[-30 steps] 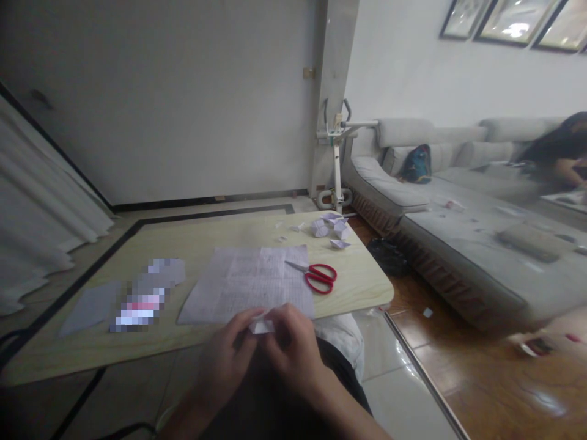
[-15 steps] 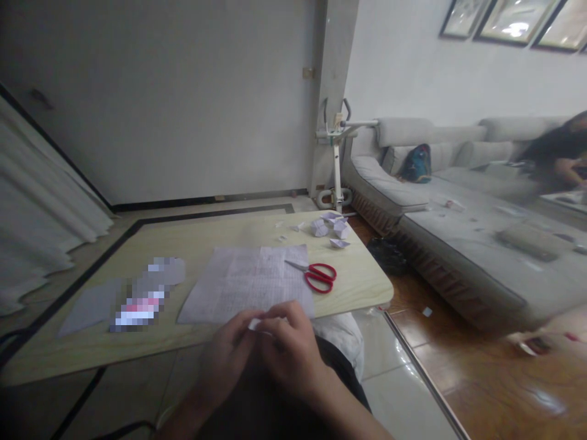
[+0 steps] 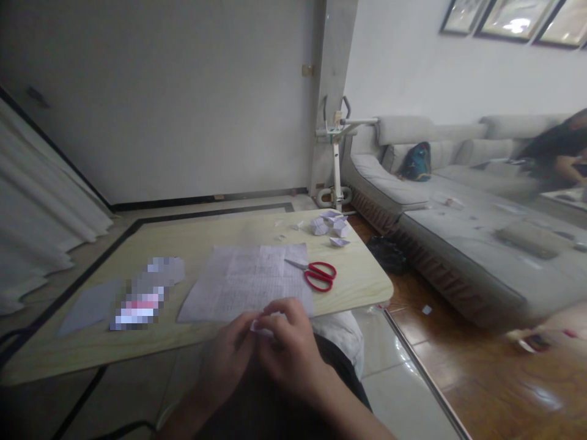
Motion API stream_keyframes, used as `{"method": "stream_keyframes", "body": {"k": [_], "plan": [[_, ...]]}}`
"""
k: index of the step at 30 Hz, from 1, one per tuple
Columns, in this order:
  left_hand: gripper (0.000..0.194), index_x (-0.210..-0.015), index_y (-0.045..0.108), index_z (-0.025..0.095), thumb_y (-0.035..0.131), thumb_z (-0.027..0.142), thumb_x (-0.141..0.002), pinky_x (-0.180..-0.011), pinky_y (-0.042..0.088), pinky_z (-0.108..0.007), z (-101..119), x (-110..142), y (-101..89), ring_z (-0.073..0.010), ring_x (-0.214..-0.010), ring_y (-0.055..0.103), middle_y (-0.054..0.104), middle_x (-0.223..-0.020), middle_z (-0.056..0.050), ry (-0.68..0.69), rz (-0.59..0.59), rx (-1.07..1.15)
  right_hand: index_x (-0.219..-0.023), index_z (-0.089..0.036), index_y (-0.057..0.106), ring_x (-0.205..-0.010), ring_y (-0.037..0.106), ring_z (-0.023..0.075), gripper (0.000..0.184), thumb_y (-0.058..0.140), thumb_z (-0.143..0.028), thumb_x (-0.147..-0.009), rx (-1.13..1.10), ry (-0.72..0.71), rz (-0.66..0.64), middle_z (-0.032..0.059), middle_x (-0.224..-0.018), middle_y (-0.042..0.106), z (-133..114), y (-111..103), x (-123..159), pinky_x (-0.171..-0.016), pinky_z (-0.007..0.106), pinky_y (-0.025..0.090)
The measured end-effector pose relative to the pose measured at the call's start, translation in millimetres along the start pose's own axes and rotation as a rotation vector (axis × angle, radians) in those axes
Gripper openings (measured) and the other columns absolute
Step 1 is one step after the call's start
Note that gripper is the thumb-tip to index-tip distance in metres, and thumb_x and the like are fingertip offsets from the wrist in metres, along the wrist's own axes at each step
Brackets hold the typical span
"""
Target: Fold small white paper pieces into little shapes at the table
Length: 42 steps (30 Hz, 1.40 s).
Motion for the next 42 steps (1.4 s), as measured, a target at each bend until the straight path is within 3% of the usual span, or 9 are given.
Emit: {"method": "stream_keyframes", "body": {"k": [10,18,29,36,42], "plan": [[0.028,-0.109,0.069,0.024,0.046,0.019,-0.094,-0.068,0.056,-0.023,-1.7,2.9,-0.3,-0.0175,-0.069,0.069,0.075,-0.08,-0.001,0.04,-0.038,-0.156,-0.106,-0.022,0.058,-0.099,0.055,0.0239,0.04,0.049,0.0,-0.074,-0.022,0.033,-0.06,0.009,-0.108,0.052,4.2,0.2,3.2,-0.08,0.038,0.051],[0.031,-0.116,0.067,0.024,0.046,0.015,-0.094,-0.077,0.054,-0.024,-4.4,4.1,1.4,-0.0186,-0.085,0.071,0.076,-0.099,-0.004,0.075,-0.073,-0.065,-0.098,-0.021,0.054,-0.097,0.054,0.0233,0.032,0.048,-0.001,-0.074,-0.069,0.021,-0.053,0.0089,-0.109,0.052,7.2,1.4,5.1,-0.079,0.037,0.05],[0.034,-0.117,0.066,0.022,0.046,0.011,-0.092,-0.077,0.054,-0.024,-2.2,4.4,-1.7,-0.0184,-0.081,0.071,0.076,-0.095,-0.004,0.099,-0.113,-0.079,-0.104,-0.021,0.057,-0.101,0.054,0.0248,0.04,0.049,-0.002,-0.069,-0.071,0.011,-0.107,0.0093,-0.111,0.051,5.8,-0.8,5.1,-0.082,0.039,0.05],[0.033,-0.116,0.067,0.024,0.046,0.013,-0.094,-0.079,0.054,-0.024,-3.1,4.2,-0.8,-0.0198,-0.09,0.071,0.076,-0.101,-0.004,0.095,-0.144,-0.085,-0.101,-0.021,0.058,-0.099,0.055,0.023,0.036,0.047,0.0,-0.074,-0.118,0.027,-0.102,0.0088,-0.109,0.052,3.9,-1.4,4.0,-0.081,0.037,0.051],[0.033,-0.115,0.067,0.023,0.045,0.011,-0.094,-0.079,0.053,-0.023,-5.7,2.9,0.6,-0.0175,-0.088,0.071,0.076,-0.103,-0.003,0.068,-0.139,-0.058,-0.094,-0.021,0.056,-0.101,0.055,0.0236,0.033,0.051,-0.001,-0.068,-0.093,0.019,-0.111,0.0087,-0.112,0.051,4.6,0.3,6.7,-0.082,0.037,0.051]]}}
Point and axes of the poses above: each hand's wrist, its own x-axis away from the middle knuckle, its own y-axis out of the palm, z = x × y, the point moved 2 cm from there along -x, towards the middle knuckle
